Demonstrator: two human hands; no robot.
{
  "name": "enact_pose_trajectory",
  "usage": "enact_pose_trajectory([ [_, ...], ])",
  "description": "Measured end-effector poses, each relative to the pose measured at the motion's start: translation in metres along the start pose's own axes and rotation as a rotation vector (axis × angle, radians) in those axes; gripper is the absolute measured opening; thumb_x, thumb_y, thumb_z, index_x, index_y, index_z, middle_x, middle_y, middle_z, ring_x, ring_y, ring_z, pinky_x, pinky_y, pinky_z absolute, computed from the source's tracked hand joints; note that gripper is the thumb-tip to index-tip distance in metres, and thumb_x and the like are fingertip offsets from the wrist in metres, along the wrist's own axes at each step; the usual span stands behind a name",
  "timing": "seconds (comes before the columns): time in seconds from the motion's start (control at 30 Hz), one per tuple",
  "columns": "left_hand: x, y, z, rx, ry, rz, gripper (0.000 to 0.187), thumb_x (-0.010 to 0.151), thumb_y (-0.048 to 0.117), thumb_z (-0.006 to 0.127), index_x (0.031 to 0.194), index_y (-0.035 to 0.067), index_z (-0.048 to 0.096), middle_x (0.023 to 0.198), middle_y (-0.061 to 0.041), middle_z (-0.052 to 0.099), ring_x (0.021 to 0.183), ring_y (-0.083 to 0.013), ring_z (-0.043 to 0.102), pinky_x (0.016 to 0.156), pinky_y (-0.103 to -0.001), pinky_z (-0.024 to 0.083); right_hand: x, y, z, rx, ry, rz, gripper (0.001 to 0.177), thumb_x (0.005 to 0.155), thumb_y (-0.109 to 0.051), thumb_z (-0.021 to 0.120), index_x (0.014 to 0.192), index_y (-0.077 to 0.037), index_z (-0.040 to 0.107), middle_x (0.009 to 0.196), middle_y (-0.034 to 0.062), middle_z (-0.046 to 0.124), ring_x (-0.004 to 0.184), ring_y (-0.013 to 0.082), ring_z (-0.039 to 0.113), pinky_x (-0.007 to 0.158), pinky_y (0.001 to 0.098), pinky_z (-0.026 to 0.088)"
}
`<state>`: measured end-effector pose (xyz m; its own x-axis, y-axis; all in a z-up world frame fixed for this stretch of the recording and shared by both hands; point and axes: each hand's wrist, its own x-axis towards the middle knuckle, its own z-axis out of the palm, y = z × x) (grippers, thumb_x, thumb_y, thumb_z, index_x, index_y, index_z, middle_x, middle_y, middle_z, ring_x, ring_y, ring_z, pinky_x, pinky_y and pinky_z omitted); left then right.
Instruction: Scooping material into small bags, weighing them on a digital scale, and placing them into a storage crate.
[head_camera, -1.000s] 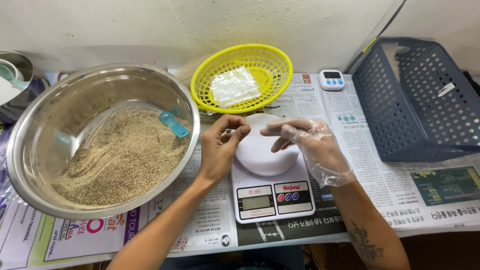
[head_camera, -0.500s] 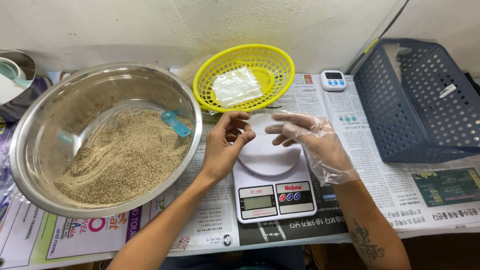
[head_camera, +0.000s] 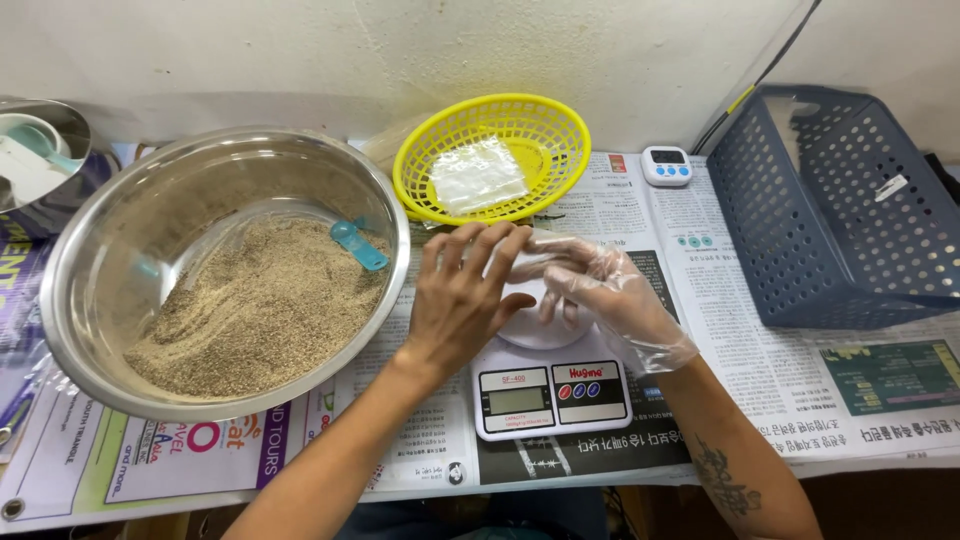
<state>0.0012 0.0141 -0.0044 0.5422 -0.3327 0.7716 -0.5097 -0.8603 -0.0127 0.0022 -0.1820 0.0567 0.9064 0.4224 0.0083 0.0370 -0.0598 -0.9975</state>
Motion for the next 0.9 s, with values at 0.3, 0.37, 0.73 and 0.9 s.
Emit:
enact_pose_trajectory([
  [0.3, 0.007, 0.006, -0.026, 0.181, 0.224, 0.133, 0.021, 0.097, 0.017, 0.061, 0.117, 0.016, 0.068, 0.092, 0.002, 0.058, 0.079, -0.0174, 0.059, 0.055, -0.028, 0.04, -0.012, -0.01, 0.007, -0.245, -0.189, -0.134, 0.037, 0.087, -0.011, 0.067, 0.121, 0.006, 0.069, 0.092, 0.0229, 0.078, 0.076, 0.0253, 0.073, 0.065, 0.0326, 0.058],
  [0.37, 0.013, 0.005, -0.05, 0.255, 0.252, 0.147, 0.02, 0.097, 0.018, 0.058, 0.114, 0.019, 0.07, 0.09, 0.002, 0.057, 0.076, -0.0164, 0.056, 0.056, -0.027, 0.04, -0.019, -0.015, 0.017, -0.344, -0.151, -0.223, 0.034, 0.091, -0.015, 0.067, 0.115, 0.008, 0.069, 0.087, 0.0211, 0.074, 0.076, 0.0242, 0.068, 0.073, 0.0348, 0.059],
  [0.73, -0.042, -0.092, -0.143, 0.19, 0.155, -0.335, 0.018, 0.089, 0.023, 0.079, 0.094, 0.014, 0.064, 0.079, -0.001, 0.057, 0.077, -0.0255, 0.063, 0.065, -0.037, 0.052, 0.04, -0.092, 0.069, -0.854, -0.124, -0.878, 0.018, 0.097, -0.011, 0.071, 0.114, -0.014, 0.076, 0.12, 0.0088, 0.076, 0.102, 0.0296, 0.072, 0.083, 0.0404, 0.056],
  [0.9, -0.062, -0.15, -0.18, 0.001, 0.2, -0.457, 0.022, 0.091, 0.013, 0.081, 0.092, 0.012, 0.059, 0.082, -0.005, 0.062, 0.08, -0.0292, 0.064, 0.074, -0.044, 0.053, 0.068, -0.096, 0.106, -1.087, -0.312, -0.741, 0.018, 0.095, -0.018, 0.067, 0.109, -0.007, 0.071, 0.121, 0.0133, 0.074, 0.108, 0.0435, 0.066, 0.088, 0.0555, 0.054],
])
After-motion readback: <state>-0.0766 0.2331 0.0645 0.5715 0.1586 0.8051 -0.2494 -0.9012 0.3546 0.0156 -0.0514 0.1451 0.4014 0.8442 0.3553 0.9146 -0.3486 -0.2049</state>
